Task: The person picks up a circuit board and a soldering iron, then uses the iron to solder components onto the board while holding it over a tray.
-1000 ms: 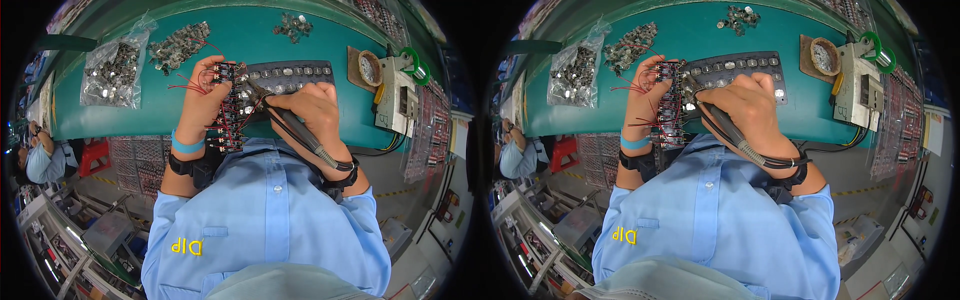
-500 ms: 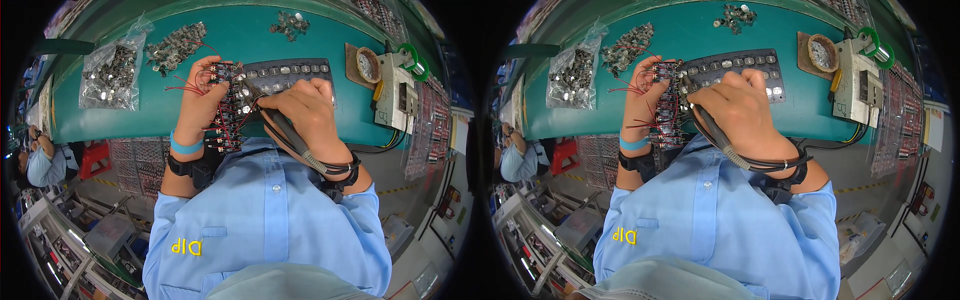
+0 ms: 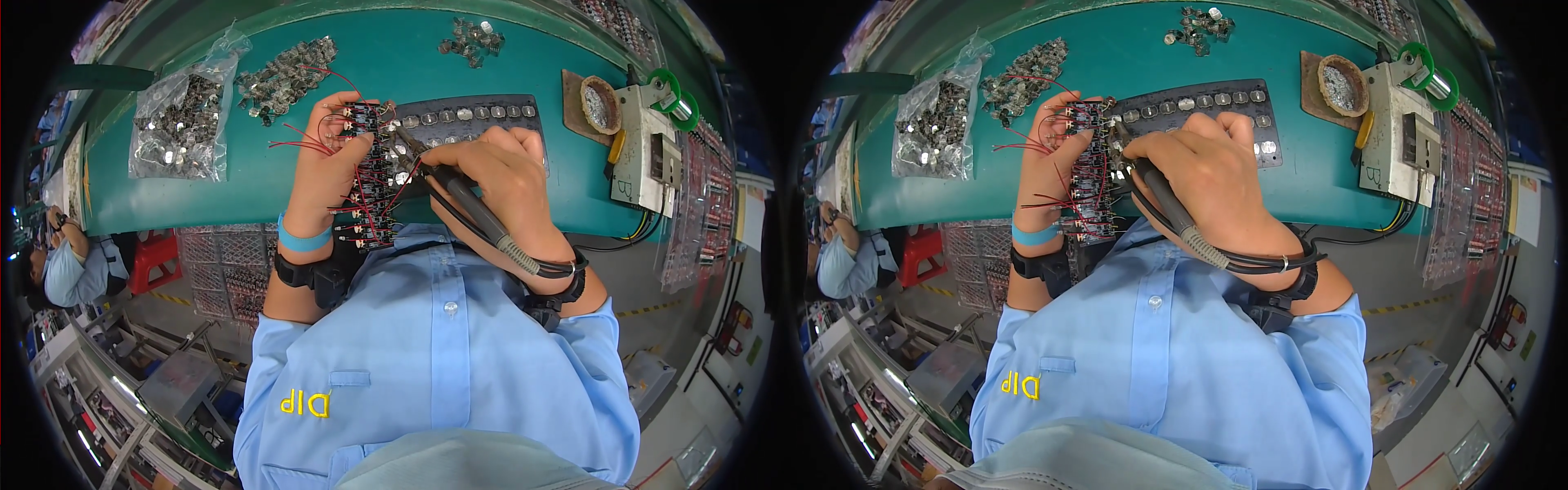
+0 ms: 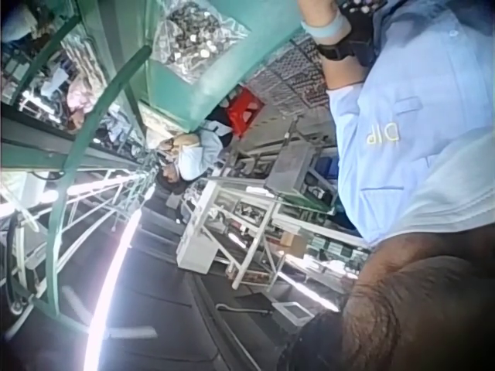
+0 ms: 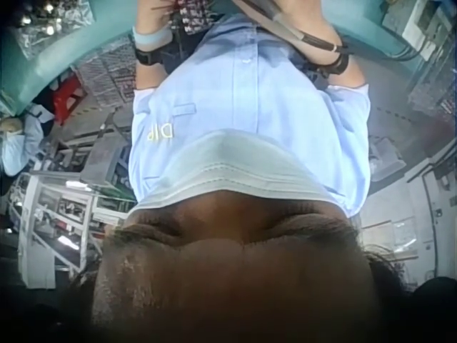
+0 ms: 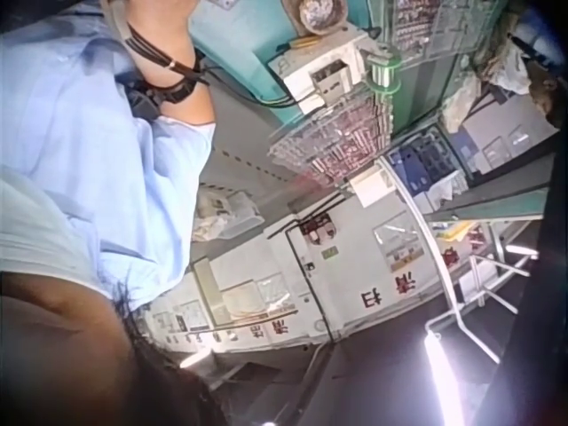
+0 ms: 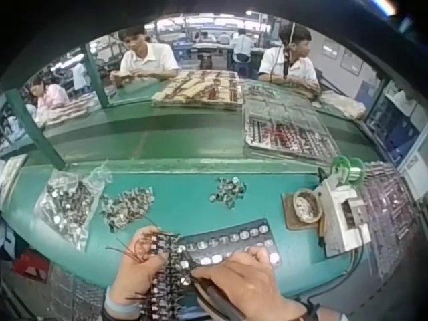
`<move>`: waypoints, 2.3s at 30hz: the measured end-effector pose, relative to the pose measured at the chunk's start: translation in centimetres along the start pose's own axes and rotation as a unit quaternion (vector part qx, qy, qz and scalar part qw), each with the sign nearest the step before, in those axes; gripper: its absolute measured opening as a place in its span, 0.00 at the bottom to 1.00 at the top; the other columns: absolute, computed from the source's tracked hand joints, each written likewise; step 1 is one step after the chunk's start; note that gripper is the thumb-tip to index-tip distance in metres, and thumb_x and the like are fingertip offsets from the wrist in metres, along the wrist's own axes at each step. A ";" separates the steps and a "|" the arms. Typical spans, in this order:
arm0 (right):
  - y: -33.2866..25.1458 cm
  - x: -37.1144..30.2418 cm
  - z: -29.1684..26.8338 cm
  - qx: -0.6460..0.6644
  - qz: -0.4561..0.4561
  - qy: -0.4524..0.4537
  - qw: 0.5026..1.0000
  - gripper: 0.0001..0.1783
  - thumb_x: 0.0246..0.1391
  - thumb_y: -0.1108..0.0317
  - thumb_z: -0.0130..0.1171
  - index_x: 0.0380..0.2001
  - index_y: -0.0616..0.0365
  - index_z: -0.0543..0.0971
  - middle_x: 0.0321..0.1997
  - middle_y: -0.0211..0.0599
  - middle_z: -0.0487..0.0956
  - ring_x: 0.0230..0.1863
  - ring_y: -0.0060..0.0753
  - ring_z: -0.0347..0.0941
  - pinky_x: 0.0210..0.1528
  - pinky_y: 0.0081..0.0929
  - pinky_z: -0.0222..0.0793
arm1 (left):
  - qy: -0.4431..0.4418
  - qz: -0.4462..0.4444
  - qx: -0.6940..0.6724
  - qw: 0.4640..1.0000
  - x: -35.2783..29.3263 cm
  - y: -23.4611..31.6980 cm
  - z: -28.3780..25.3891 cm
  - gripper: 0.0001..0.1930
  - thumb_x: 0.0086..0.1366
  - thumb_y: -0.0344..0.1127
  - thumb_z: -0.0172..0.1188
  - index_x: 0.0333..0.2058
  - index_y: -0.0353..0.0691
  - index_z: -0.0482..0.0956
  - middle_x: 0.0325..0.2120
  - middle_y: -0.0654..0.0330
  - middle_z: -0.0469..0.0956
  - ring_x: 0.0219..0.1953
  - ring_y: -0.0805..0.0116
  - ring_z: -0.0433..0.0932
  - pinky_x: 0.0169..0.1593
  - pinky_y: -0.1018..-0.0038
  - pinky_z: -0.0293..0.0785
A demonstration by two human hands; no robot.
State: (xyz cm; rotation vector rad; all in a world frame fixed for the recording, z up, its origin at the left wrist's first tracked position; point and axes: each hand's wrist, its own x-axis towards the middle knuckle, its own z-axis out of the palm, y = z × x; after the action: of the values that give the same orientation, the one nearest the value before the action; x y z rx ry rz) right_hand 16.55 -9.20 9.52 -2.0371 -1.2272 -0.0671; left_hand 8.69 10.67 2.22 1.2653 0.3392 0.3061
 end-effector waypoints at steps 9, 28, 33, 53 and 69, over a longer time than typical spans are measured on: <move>0.1 0.0 0.1 0.007 -0.002 0.011 1.000 0.14 0.37 0.75 0.68 0.33 0.51 0.83 0.24 0.25 0.78 0.27 0.29 0.68 0.42 0.29 0.55 | 0.008 -0.021 -0.026 0.999 -0.1 0.2 0.2 0.24 0.59 0.15 0.52 0.55 0.36 0.65 0.50 0.54 0.75 0.47 0.72 0.77 0.50 0.77 0.74; -0.1 0.6 -0.5 -0.009 -0.009 -0.007 1.000 0.15 0.37 0.75 0.69 0.34 0.52 0.83 0.26 0.25 0.79 0.30 0.30 0.71 0.45 0.30 0.58 | 0.006 -0.015 -0.018 1.000 -0.1 0.0 0.1 0.25 0.59 0.14 0.52 0.55 0.36 0.64 0.50 0.54 0.75 0.48 0.72 0.76 0.50 0.77 0.74; 0.2 0.2 -2.1 -0.021 0.023 0.036 0.999 0.16 0.39 0.77 0.69 0.36 0.53 0.83 0.27 0.26 0.78 0.30 0.27 0.70 0.46 0.28 0.58 | 0.005 -0.013 -0.038 0.999 0.0 -0.2 0.0 0.25 0.59 0.14 0.52 0.55 0.36 0.65 0.50 0.54 0.75 0.48 0.72 0.76 0.50 0.77 0.73; 1.9 -3.2 -4.8 -0.026 0.067 0.101 0.992 0.18 0.40 0.80 0.68 0.39 0.57 0.83 0.29 0.28 0.78 0.33 0.27 0.70 0.49 0.26 0.58 | 0.029 -0.012 -0.034 0.999 0.4 0.9 -0.3 0.25 0.59 0.17 0.56 0.55 0.37 0.66 0.45 0.60 0.75 0.44 0.76 0.75 0.46 0.80 0.73; 1.7 -2.3 -2.5 0.005 0.005 0.049 0.999 0.17 0.36 0.77 0.69 0.35 0.53 0.85 0.23 0.25 0.77 0.27 0.25 0.69 0.46 0.29 0.55 | 0.020 0.055 0.086 0.995 2.1 -0.8 1.1 0.24 0.57 0.20 0.59 0.54 0.34 0.71 0.44 0.59 0.71 0.42 0.78 0.73 0.38 0.83 0.75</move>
State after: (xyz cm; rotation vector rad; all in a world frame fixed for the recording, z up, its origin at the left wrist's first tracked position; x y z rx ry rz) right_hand 17.46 -12.89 9.49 -2.0065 -1.1530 -0.1542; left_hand 11.10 10.33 1.59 1.4520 0.3365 0.4034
